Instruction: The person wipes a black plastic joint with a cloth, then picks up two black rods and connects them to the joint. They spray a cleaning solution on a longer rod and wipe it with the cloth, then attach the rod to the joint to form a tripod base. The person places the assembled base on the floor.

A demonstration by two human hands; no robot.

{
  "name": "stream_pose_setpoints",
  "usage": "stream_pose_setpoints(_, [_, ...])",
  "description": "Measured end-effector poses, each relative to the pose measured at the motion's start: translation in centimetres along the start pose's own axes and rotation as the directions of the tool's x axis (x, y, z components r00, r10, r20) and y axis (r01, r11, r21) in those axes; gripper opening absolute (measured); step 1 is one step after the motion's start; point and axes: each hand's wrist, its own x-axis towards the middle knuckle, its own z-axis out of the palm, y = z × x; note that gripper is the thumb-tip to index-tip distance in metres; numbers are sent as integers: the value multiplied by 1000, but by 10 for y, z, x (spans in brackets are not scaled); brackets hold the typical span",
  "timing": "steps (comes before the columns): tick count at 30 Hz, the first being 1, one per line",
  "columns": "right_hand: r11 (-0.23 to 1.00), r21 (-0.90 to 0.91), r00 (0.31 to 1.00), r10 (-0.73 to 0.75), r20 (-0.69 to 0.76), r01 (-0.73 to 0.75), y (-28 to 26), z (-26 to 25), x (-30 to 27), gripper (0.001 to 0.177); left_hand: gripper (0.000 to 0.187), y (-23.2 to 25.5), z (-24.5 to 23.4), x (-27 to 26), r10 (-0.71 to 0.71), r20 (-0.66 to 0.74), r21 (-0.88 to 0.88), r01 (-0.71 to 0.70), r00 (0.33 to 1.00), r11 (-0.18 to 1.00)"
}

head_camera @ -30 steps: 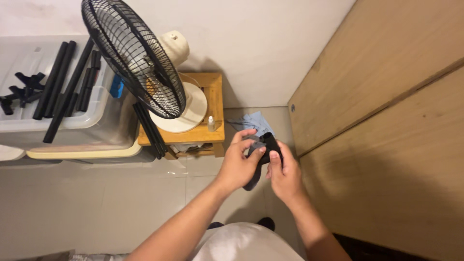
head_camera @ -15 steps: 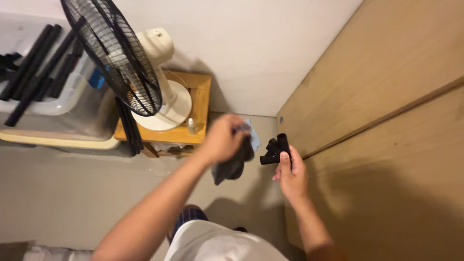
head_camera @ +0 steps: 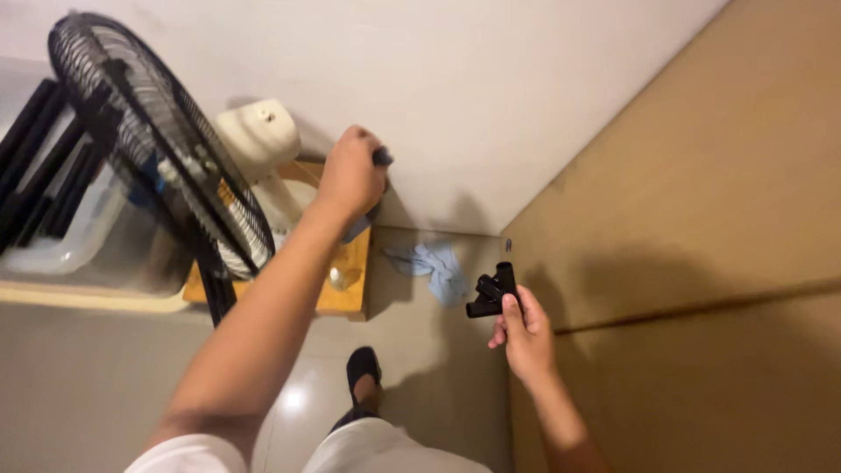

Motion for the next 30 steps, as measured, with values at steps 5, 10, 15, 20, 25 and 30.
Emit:
stream_pose_setpoints(5, [999,-26,1000,24,2,-24,-2,32,61,35,58,-76,52,19,-169,4,454,149,986,879])
stream_pose_setpoints(10, [997,-44,997,66,34,-65,1,65,93,35,42,-106,81,-19,-372,132,88,363,919,927])
stream_pose_setpoints(15, [994,-38,993,103,58,-101,7,90,110,35,36,-100,79,-54,-299,122,-186,318,946,930])
stream_pose_setpoints(20, [974,70,963,199,181,-214,16,97,95,33,36,-68,45,-98,-266,196,-356,321,944,878])
stream_pose_setpoints(25, [935,-161,874,352,335,-315,14,94,65,33,40,-20,5,-148,-264,250,-510,359,932,782])
stream_pose_setpoints(30, [899,-403,784,371,497,-170,5,102,25,36,43,7,-33,-197,-86,295,-453,219,952,864])
